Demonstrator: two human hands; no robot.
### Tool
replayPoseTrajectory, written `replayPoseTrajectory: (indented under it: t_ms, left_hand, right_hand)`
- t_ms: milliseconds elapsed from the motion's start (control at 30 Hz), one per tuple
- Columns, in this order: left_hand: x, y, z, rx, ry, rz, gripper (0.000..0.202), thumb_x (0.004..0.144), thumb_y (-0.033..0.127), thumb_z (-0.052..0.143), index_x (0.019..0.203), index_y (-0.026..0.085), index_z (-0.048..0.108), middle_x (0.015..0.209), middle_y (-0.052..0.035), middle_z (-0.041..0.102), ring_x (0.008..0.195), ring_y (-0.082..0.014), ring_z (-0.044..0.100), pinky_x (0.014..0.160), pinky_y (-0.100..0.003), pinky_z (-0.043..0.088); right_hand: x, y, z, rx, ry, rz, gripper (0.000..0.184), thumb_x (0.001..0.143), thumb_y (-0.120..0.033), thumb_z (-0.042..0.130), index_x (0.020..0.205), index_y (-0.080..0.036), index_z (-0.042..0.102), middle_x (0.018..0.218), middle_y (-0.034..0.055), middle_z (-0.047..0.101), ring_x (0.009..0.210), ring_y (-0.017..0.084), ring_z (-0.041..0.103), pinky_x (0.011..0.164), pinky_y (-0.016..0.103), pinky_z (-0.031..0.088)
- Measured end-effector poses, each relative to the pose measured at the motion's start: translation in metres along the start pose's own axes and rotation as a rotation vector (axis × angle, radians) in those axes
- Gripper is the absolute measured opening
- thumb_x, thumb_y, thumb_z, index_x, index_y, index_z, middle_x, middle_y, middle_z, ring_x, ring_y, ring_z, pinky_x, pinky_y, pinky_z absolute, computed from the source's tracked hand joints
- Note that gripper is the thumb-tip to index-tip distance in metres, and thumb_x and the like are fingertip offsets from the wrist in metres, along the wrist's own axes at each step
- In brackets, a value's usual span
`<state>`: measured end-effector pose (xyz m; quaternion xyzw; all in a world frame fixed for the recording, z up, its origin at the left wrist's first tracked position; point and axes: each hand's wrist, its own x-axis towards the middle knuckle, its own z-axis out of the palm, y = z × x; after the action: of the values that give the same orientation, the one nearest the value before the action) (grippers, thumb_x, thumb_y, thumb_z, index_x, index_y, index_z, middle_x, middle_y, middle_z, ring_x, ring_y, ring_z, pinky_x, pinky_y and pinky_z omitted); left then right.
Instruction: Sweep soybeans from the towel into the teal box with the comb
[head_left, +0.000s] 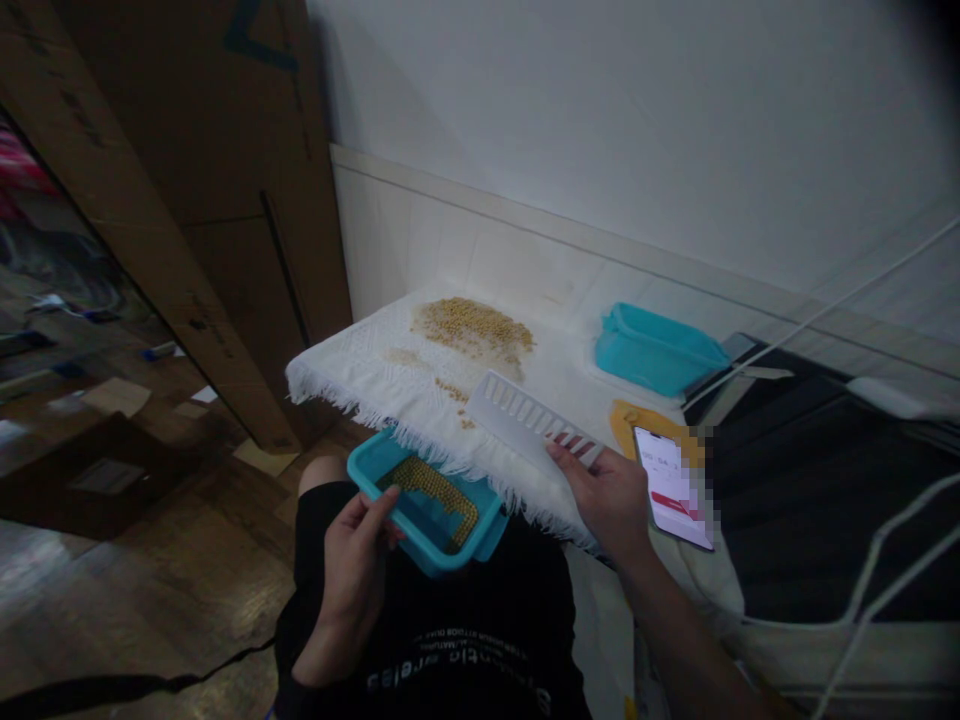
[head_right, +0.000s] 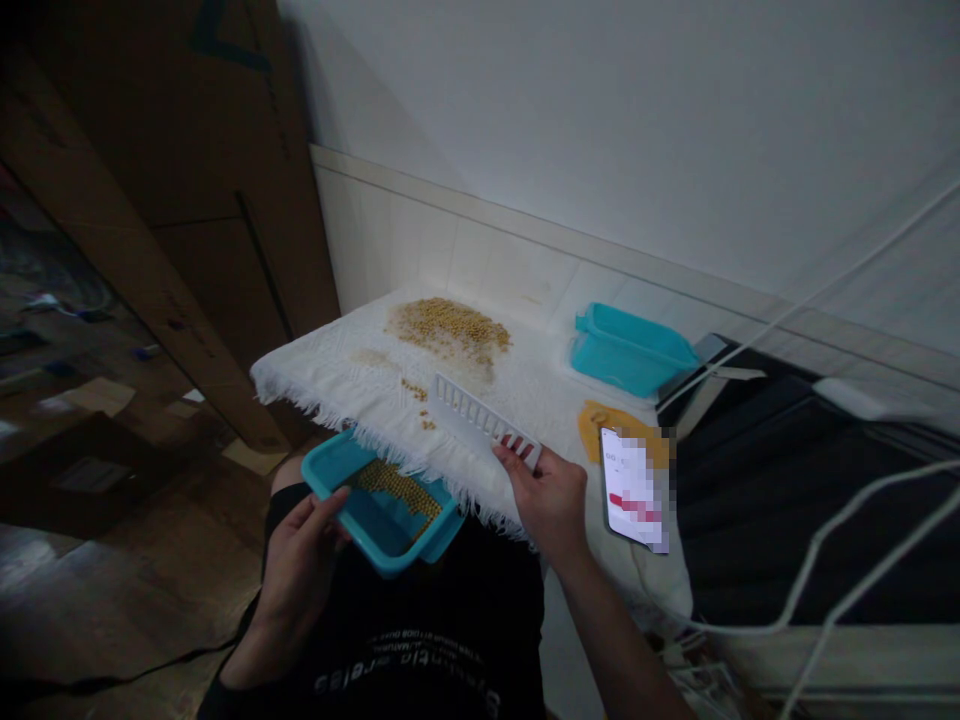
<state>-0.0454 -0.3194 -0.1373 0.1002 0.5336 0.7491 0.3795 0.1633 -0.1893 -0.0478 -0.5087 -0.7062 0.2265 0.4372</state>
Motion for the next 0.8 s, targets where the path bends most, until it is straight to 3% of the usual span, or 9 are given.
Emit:
replayPoseTrajectory:
  t_ms: [133,800]
  left_hand:
    - [0.0007,-0.0011,-0.0009,-0.005,-0.011,0.008,0.037,0.069,0.038,0.085,0.056,0.018,0.057,0.05,0.0038,0.052,0.048,-0.0091,0.044,0.049,-0.022,0.036]
    - [0.0031,0.0044,-0.0005,-0.034,0.028,-0.008,0.037,0.064,0.038,0.088,0.056,0.018,0.058,0.05,0.0047,0.049,0.047,-0.0088,0.042,0.047,-0.021,0.035]
  right_hand:
    - [0.0,0.0027,0.0043,0.039,0.003,-0.01,0.032,0.079,-0.049,0.072,0.084,-0.018,0.082,0.081,0.0068,0.08,0.075,0.028,0.076,0.063,0.034,0.059]
    - [0.0059,-0.0019,0.0104,0.062,-0.016,-0.013,0.033,0.077,-0.051,0.073,0.084,-0.02,0.082,0.083,0.0071,0.081,0.077,0.03,0.076,0.067,0.038,0.061]
